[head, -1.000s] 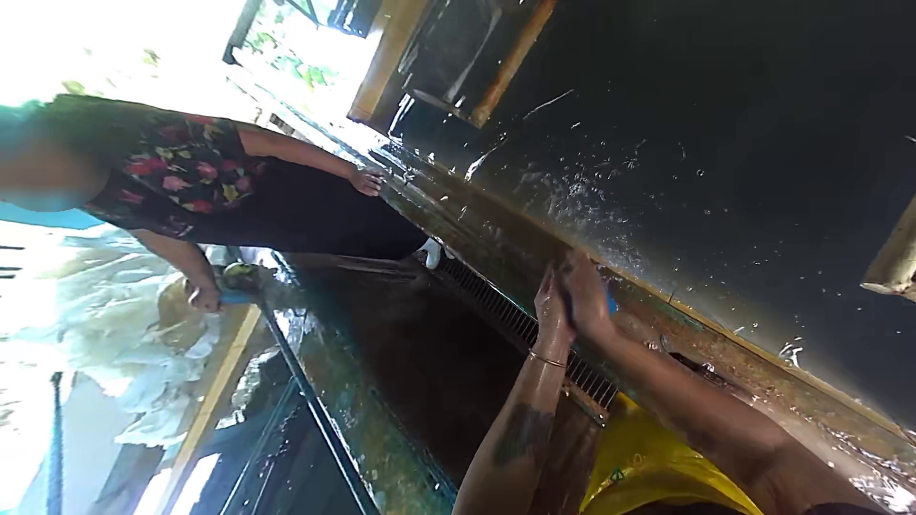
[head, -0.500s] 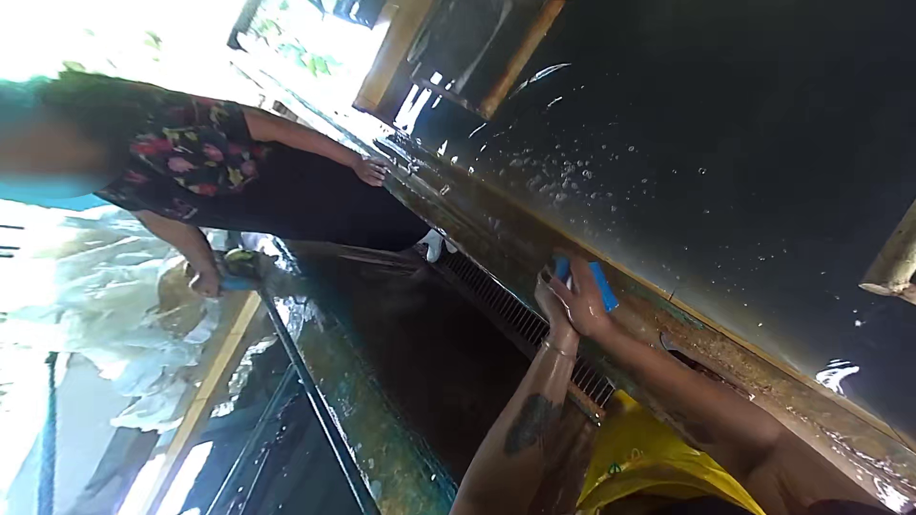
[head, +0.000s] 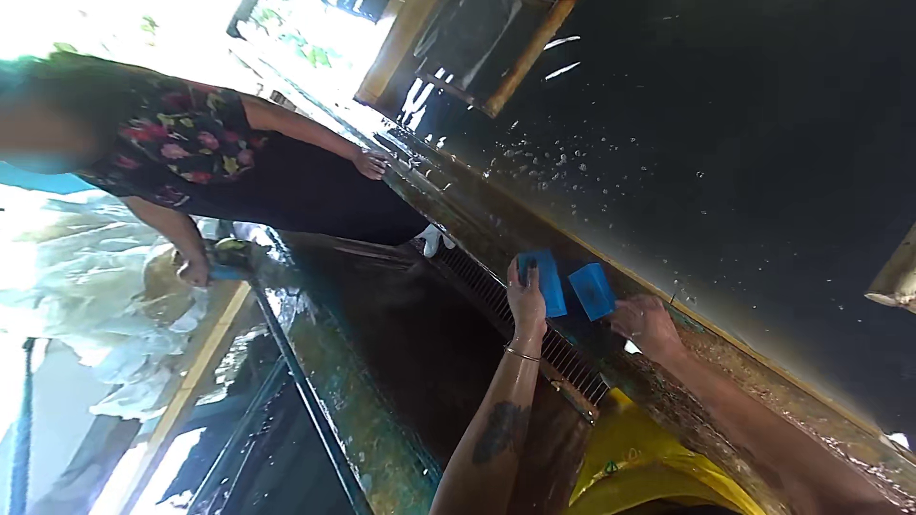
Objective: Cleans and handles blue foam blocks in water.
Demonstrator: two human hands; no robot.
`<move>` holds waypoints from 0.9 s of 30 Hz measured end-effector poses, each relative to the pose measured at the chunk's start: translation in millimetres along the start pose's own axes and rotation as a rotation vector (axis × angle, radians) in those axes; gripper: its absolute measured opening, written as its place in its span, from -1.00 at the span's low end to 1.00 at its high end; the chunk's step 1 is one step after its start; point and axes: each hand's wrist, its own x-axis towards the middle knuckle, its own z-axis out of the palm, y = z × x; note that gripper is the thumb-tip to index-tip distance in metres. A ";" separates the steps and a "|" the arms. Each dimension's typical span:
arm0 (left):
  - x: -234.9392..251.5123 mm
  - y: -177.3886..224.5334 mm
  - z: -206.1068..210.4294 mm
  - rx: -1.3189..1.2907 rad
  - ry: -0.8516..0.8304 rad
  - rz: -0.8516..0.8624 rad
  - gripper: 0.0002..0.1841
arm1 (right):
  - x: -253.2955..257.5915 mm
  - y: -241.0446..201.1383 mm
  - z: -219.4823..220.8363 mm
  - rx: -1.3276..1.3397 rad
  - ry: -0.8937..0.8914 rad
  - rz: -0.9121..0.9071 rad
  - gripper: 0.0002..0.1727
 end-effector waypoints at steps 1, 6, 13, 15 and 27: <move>-0.2 -4.9 1.7 0.019 0.025 0.023 -0.45 | 4.0 -4.7 -0.7 0.033 0.080 -0.019 -0.41; -3.8 -10.9 21.3 0.052 0.063 0.046 -0.46 | 62.9 -31.8 39.3 -0.095 -0.043 -0.024 0.06; 7.6 6.7 40.4 0.057 -0.145 0.038 -0.43 | 84.8 30.5 -16.1 0.564 0.037 -0.124 -0.06; 8.6 9.6 66.6 0.062 -0.250 0.066 -0.42 | 75.7 70.4 -52.0 0.836 0.084 -0.060 0.02; 36.4 -82.4 256.0 1.078 -0.599 0.221 0.00 | 75.5 231.5 -65.9 0.979 0.332 0.651 -0.57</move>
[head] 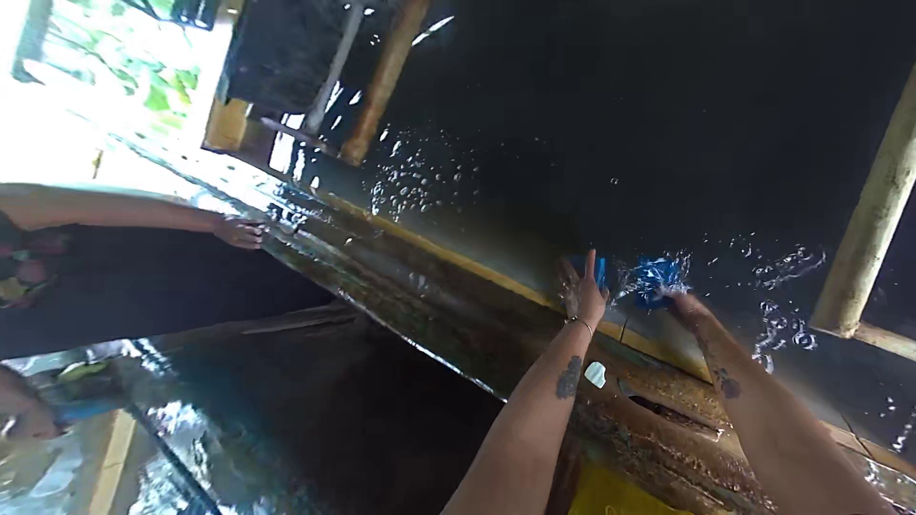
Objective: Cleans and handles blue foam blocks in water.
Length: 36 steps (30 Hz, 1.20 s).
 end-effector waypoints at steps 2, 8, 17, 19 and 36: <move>11.5 9.0 0.6 0.152 -0.172 0.008 -0.02 | 2.2 -5.8 10.0 -0.278 -0.038 -0.045 -0.51; 27.1 -21.1 -6.5 -0.853 -0.293 0.165 -0.40 | -31.5 -70.1 42.8 -0.386 0.098 -0.450 -0.25; 20.2 -2.8 1.2 -1.177 -0.278 -0.163 -0.44 | -34.6 -40.2 56.1 -0.275 -0.137 -0.671 0.07; 20.6 -3.0 8.6 -1.176 -0.225 -0.157 -0.48 | -33.0 -22.6 63.6 -0.134 -0.039 -0.723 -0.09; 14.7 6.0 29.6 -1.004 -0.056 -0.041 -0.44 | -29.4 -36.4 48.3 0.363 0.242 -0.521 -0.91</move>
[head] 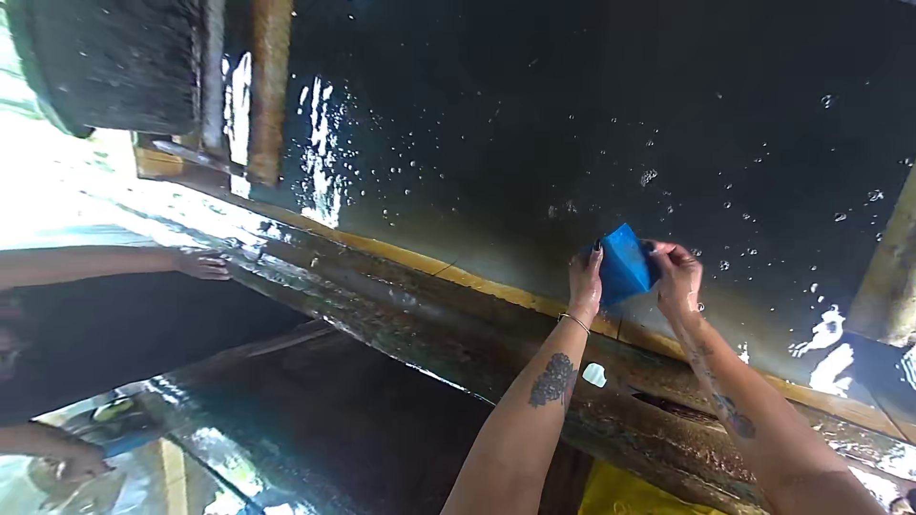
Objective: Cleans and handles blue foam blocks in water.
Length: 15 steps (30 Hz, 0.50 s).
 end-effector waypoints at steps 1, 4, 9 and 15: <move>0.4 0.7 -2.2 0.006 -0.006 0.003 -0.44 | 7.7 -5.8 -11.8 -0.041 -0.015 -0.029 -0.89; 1.8 3.9 -6.3 -0.008 -0.006 -0.016 -0.41 | 28.5 -22.6 -48.0 -0.219 -0.070 -0.126 -0.73; 0.7 11.5 -1.8 0.084 0.068 -0.010 -0.45 | 56.1 -21.1 -89.3 -0.558 0.391 -0.241 -0.39; 5.1 13.0 -3.7 0.347 -0.009 0.089 -0.21 | 15.2 -16.6 -8.0 -0.871 -0.210 -0.427 -0.27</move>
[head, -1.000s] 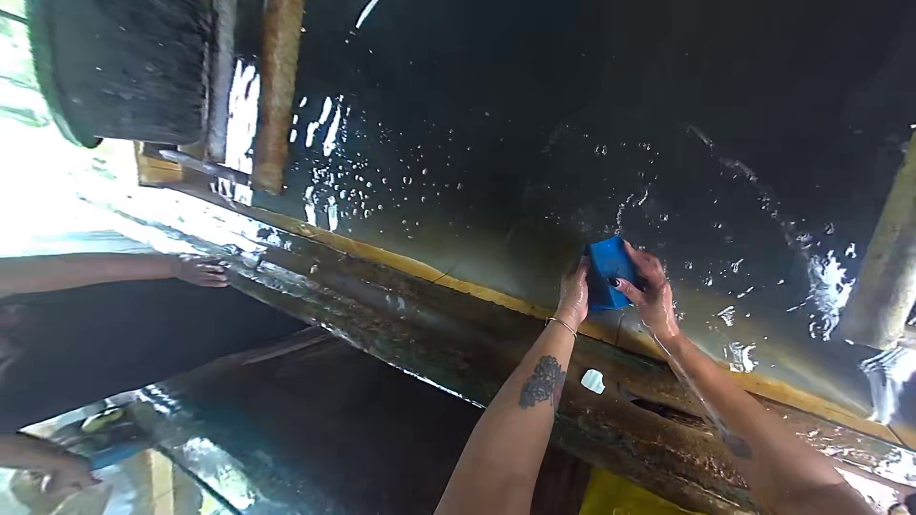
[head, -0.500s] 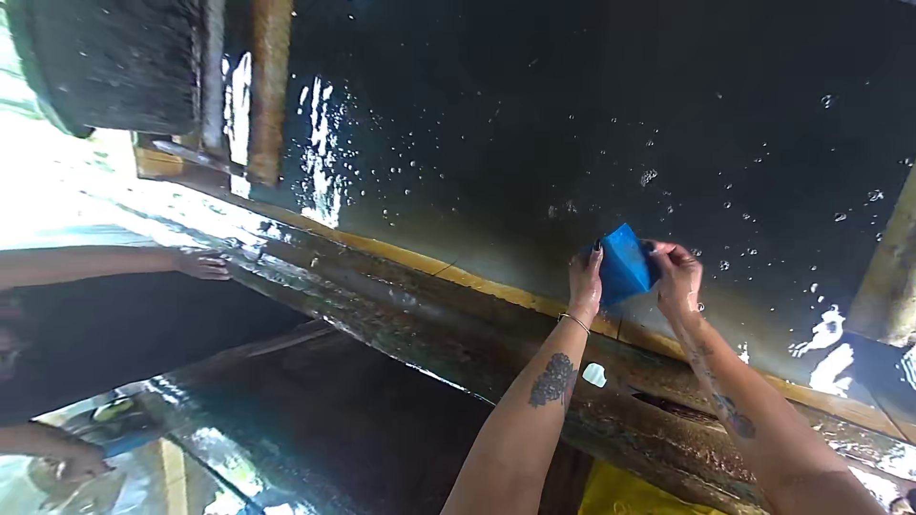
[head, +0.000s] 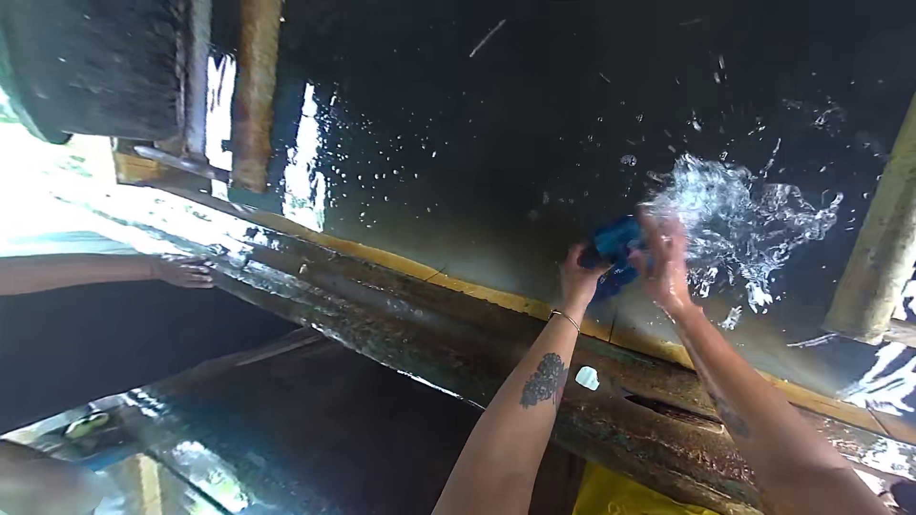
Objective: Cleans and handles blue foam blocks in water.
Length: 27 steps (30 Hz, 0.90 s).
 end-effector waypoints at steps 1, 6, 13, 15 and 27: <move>-0.8 -4.8 -0.1 -0.058 0.066 0.030 -0.21 | 4.5 -3.3 6.8 0.032 -0.109 -0.046 -0.20; -2.2 -6.4 18.2 -0.455 0.049 -0.462 -0.16 | 12.7 35.1 37.1 0.399 -0.265 0.465 0.02; -8.3 27.1 7.3 -0.222 -0.189 0.017 -0.24 | -9.6 -2.6 35.7 0.901 0.063 0.720 -0.47; -24.7 47.9 -6.9 -0.157 -0.133 0.177 -0.50 | -5.4 -5.9 17.6 0.857 0.125 0.544 -0.48; -8.1 19.4 21.3 0.099 0.144 0.208 -0.28 | 13.4 -56.3 -7.9 0.219 -0.008 0.223 -0.43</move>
